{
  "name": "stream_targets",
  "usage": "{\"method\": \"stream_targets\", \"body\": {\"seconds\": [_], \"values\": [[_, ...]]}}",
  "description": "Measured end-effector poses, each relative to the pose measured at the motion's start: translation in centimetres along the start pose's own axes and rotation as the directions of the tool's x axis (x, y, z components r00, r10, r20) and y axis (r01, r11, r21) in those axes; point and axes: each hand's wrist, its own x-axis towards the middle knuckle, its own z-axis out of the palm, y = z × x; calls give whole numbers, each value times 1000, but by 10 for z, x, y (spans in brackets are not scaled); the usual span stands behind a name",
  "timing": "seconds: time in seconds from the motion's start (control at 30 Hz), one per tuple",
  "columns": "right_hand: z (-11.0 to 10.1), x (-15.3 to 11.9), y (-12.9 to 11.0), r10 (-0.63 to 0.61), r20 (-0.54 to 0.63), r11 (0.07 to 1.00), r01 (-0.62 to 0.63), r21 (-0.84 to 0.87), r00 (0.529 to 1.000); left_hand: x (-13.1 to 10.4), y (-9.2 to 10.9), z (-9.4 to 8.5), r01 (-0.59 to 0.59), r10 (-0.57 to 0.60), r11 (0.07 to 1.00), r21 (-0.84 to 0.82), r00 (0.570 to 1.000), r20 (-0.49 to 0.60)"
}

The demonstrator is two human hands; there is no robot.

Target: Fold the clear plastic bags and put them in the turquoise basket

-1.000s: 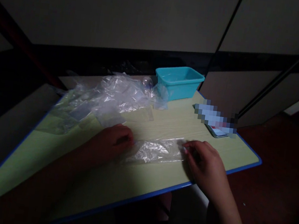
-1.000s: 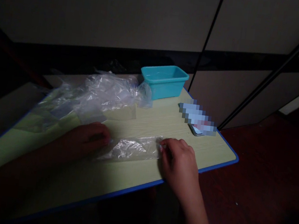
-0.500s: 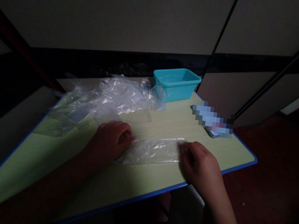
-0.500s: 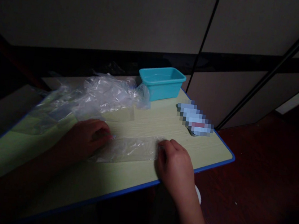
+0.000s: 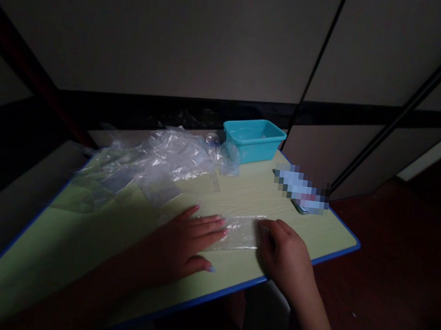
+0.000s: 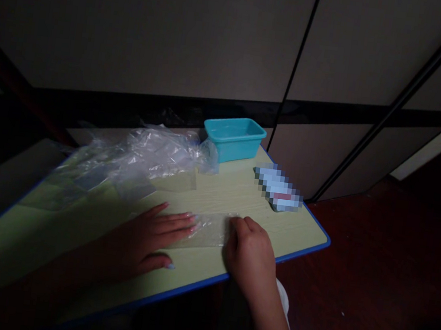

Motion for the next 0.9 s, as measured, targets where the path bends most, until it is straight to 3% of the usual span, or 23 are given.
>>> {"method": "stream_targets", "body": {"seconds": [0.17, 0.33, 0.5, 0.53, 0.63, 0.73, 0.9], "values": [[2, -1, 3, 1, -22, 1000, -2, -17, 1000, -2, 3, -9, 5, -2, 998, -59, 998, 65], [5, 0, 9, 28, -64, 1000, -28, -8, 998, -4, 4, -11, -30, 34, 997, -66, 997, 62], [-1, -10, -4, 87, -358, 996, -73, 52, 930, -5, 0, -2, -67, 69, 997, -34, 996, 49], [-2, -14, -12, 70, -366, 997, -55, 51, 928, -5, -1, 0, -75, 76, 997, -26, 996, 42], [-2, -26, -41, -114, -178, 992, 123, 40, 977, -4, -2, 6, -65, 65, 998, 6, 997, 38], [4, -28, -66, -252, 32, 963, 247, 105, 967, -2, -3, 9, -54, 50, 998, 43, 996, 76], [14, -16, -67, -163, 155, 984, 150, 92, 974, 1, -3, 9, 19, -24, 992, 126, 999, 39]]}}
